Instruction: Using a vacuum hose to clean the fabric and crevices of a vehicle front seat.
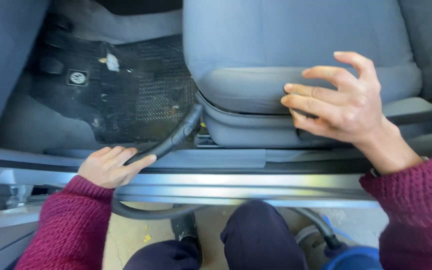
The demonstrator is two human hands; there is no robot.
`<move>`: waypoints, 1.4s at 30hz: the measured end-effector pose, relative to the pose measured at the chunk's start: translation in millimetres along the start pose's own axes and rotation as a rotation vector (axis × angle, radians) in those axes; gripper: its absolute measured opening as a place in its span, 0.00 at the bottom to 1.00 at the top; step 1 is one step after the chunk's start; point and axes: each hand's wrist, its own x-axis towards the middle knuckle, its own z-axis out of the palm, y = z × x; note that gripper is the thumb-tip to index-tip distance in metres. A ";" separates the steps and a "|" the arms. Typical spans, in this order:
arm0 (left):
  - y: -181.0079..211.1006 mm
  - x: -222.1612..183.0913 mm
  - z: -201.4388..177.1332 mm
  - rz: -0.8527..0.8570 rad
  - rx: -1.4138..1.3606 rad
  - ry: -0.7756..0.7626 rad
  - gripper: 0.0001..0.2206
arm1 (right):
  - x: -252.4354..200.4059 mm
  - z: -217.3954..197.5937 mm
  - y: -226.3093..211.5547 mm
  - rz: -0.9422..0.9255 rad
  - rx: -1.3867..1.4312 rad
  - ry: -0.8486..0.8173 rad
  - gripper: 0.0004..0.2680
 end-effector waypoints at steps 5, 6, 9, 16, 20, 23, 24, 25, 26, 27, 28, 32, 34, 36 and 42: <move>2.6 48.0 -25.5 0.144 0.039 0.037 0.29 | -14.5 14.0 4.6 0.005 0.018 0.024 0.04; 3.7 56.5 -23.8 0.166 0.026 0.023 0.30 | -24.6 18.9 4.0 0.024 0.078 0.028 0.05; 21.1 94.5 -24.6 0.304 -0.010 -0.003 0.34 | 3.8 0.5 -0.2 0.000 0.006 0.030 0.04; 50.8 97.7 -34.3 0.260 0.048 0.063 0.37 | -0.6 0.5 -2.5 0.031 -0.040 0.030 0.04; 29.3 66.6 -28.6 0.233 -0.001 0.098 0.32 | 0.3 2.8 -2.4 0.022 -0.047 0.057 0.05; 60.9 113.9 -49.7 0.248 0.052 0.121 0.31 | -1.5 1.9 -3.0 0.016 -0.066 0.078 0.04; 75.6 137.7 -56.7 0.282 0.076 0.118 0.32 | -5.1 -0.4 -3.4 0.026 -0.079 0.077 0.04; 66.0 132.6 -60.7 0.288 0.075 0.121 0.32 | -4.4 1.0 -3.7 0.030 -0.084 0.076 0.04; 61.2 126.8 -64.0 0.278 0.066 0.119 0.33 | -5.0 0.6 -2.9 0.017 -0.102 0.089 0.05; 56.7 121.1 -67.2 0.268 0.057 0.117 0.34 | -6.0 0.1 -2.0 0.003 -0.120 0.102 0.06; 46.6 101.3 -64.3 0.264 0.056 0.114 0.34 | -3.4 -0.1 -2.7 0.002 -0.116 0.102 0.06; 38.6 84.7 -62.4 0.209 0.047 0.126 0.32 | 0.0 -1.7 -1.5 -0.034 -0.170 0.112 0.06; 54.8 104.9 -72.1 0.210 0.053 0.121 0.32 | -2.1 -0.6 -3.2 -0.018 -0.156 0.110 0.06; 75.5 130.6 -83.4 0.237 0.056 0.091 0.33 | -7.0 -2.0 -3.7 0.018 -0.118 0.072 0.06; 33.4 73.4 -63.2 0.177 -0.027 0.122 0.32 | 0.4 4.7 -2.3 -0.026 -0.141 0.129 0.05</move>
